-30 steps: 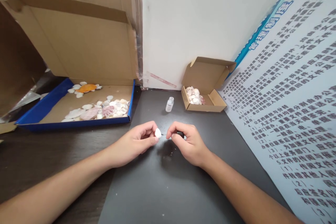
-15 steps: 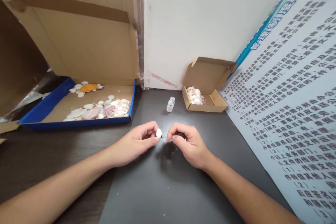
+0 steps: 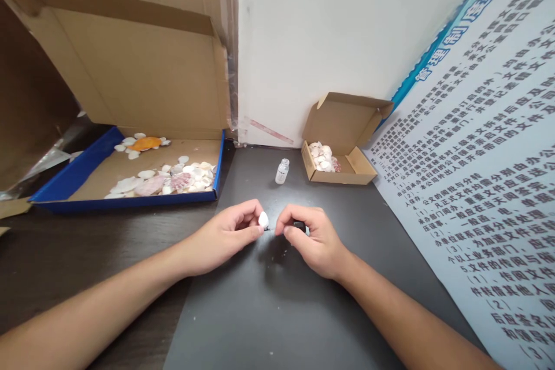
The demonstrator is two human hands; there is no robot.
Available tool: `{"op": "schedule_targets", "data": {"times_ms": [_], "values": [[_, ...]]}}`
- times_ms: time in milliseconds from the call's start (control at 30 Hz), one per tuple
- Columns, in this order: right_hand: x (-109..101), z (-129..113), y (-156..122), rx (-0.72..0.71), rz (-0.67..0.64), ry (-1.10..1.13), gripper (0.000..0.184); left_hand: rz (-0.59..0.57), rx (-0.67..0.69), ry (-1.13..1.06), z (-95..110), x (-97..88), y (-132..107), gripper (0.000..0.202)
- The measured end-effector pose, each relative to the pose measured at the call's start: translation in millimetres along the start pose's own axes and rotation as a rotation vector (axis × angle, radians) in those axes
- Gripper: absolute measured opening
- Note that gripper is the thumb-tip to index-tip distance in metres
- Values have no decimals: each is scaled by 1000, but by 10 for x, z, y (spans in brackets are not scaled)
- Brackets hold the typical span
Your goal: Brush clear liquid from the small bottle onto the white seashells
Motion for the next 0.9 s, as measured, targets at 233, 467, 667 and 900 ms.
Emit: {"op": "schedule_targets", "data": {"times_ms": [233, 467, 667, 900], "values": [[-71, 135, 26, 76, 113, -149, 14, -21, 13, 6, 27, 38, 10, 21], [-38, 74, 21, 48, 54, -51, 15, -16, 9, 9, 23, 31, 2, 22], [-69, 80, 26, 49, 82, -18, 16, -20, 12, -11, 25, 32, 5, 20], [-75, 124, 31, 82, 89, -16, 15, -24, 13, -28, 31, 38, 1, 22]]}}
Point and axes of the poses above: each hand's wrist, its own y-axis towards the middle knuckle, its own x-axis out of the palm, z = x × y, the point moved 10 cm from there along y, towards the middle knuckle, and after that the axes turned 8 degrees about x, right-handed, at the moved point
